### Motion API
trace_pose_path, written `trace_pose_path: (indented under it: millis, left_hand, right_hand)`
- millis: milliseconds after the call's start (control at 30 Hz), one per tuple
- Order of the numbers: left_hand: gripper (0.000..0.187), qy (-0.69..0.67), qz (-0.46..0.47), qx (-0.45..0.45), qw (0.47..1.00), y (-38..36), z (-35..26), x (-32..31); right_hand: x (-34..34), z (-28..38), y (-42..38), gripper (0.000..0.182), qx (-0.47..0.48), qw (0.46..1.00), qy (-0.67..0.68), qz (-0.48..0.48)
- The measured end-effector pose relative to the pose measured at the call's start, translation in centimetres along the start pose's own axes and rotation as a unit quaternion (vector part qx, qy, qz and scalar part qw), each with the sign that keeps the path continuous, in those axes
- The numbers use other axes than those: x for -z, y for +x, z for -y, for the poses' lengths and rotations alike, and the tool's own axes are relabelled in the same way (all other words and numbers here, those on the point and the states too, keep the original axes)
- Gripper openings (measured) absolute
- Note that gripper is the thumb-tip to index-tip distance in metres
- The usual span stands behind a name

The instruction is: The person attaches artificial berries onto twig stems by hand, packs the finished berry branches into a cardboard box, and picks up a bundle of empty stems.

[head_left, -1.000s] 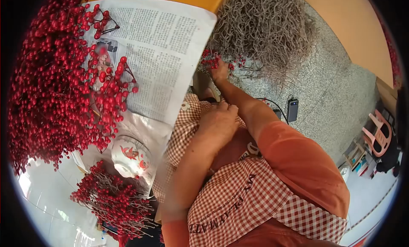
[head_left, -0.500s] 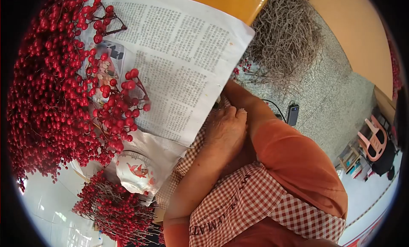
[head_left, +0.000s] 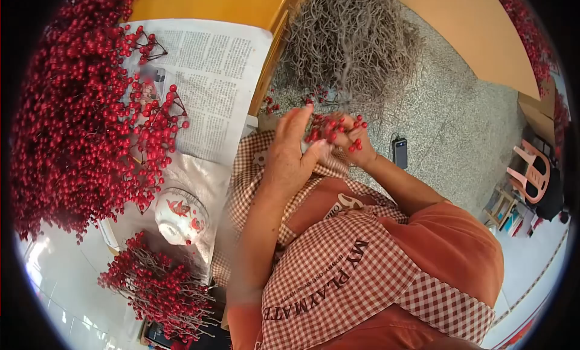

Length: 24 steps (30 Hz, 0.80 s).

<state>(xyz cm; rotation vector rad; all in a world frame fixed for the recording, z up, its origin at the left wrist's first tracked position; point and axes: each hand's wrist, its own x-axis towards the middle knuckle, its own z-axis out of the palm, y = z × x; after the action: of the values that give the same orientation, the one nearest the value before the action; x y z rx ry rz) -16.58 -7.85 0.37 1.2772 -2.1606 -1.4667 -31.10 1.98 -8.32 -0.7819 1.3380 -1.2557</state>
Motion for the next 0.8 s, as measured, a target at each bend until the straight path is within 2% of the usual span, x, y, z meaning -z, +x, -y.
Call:
trace_pose_path:
  millis: [33,100,133,167,233,267,300,367,400,433,500,567,700,733,767,800]
  left_hand:
    - [0.043,0.004,-0.003,-0.009,1.0,-0.2,0.0,-0.2]
    - [0.036,-0.086,-0.004,-0.083,0.993,-0.7,0.5,-0.3]
    - [0.028,-0.101,-0.023,-0.071,0.992,-1.1,-0.1,0.5]
    - [0.028,-0.093,-0.029,-0.073,0.993,-2.1,0.3,0.7]
    - [0.022,-0.167,-0.082,0.103,0.977,-4.4,1.1,0.8]
    - [0.019,-0.178,-0.1,0.116,0.972,-6.0,0.4,1.0]
    - [0.019,-0.18,-0.097,0.115,0.972,-7.3,0.1,1.1]
    - [0.017,-0.032,-0.165,-0.034,0.985,-9.6,-0.1,1.7]
    - [0.017,-0.033,-0.162,-0.036,0.986,-10.6,-0.6,2.0]
    - [0.018,-0.006,-0.145,-0.038,0.989,-11.4,-1.3,2.5]
    - [0.018,0.017,-0.129,-0.033,0.991,-12.5,-2.6,3.1]
    - [0.018,0.002,-0.104,0.032,0.994,-13.3,-3.3,3.5]
    - [0.021,0.004,-0.071,0.029,0.997,-13.5,-4.5,4.6]
    - [0.023,0.003,-0.081,0.025,0.996,-13.0,-5.4,5.4]
    - [0.02,-0.037,-0.107,0.057,0.992,-13.3,-6.3,6.2]
    - [0.016,-0.038,-0.146,0.048,0.987,-14.0,-7.3,7.0]
  right_hand:
    - [-0.1,1.0,0.0,0.02,0.01,1.0,0.0,-0.002]
    - [-0.7,2.2,0.3,0.019,0.06,0.993,-0.023,0.098]
    - [-0.3,2.9,0.9,0.018,0.059,0.991,-0.056,0.103]
    - [-0.5,3.4,1.1,0.018,0.067,0.991,-0.052,0.108]
    - [-0.9,5.3,1.1,0.013,-0.061,0.983,0.167,0.04]
    - [-0.6,5.6,1.3,0.012,-0.115,0.981,0.155,0.007]
    - [0.0,4.8,1.6,0.012,-0.115,0.982,0.153,0.003]
    - [1.0,0.4,2.7,0.012,-0.1,0.99,0.088,-0.048]
    - [1.2,-3.4,3.5,0.012,-0.1,0.99,0.088,-0.052]
    - [1.2,-8.4,4.5,0.011,-0.048,0.98,0.18,-0.075]
    - [2.0,-16.0,5.9,0.011,-0.002,0.959,0.268,-0.096]
    - [2.2,-21.3,6.6,0.011,-0.025,0.946,0.319,-0.052]
    - [1.7,-28.4,6.8,0.014,-0.157,0.953,0.201,-0.161]
    - [1.7,-29.7,7.1,0.015,-0.187,0.949,0.172,-0.185]
    - [1.6,-31.0,7.3,0.016,-0.213,0.944,0.147,-0.206]
    - [1.6,-32.1,7.6,0.017,-0.234,0.937,0.124,-0.227]
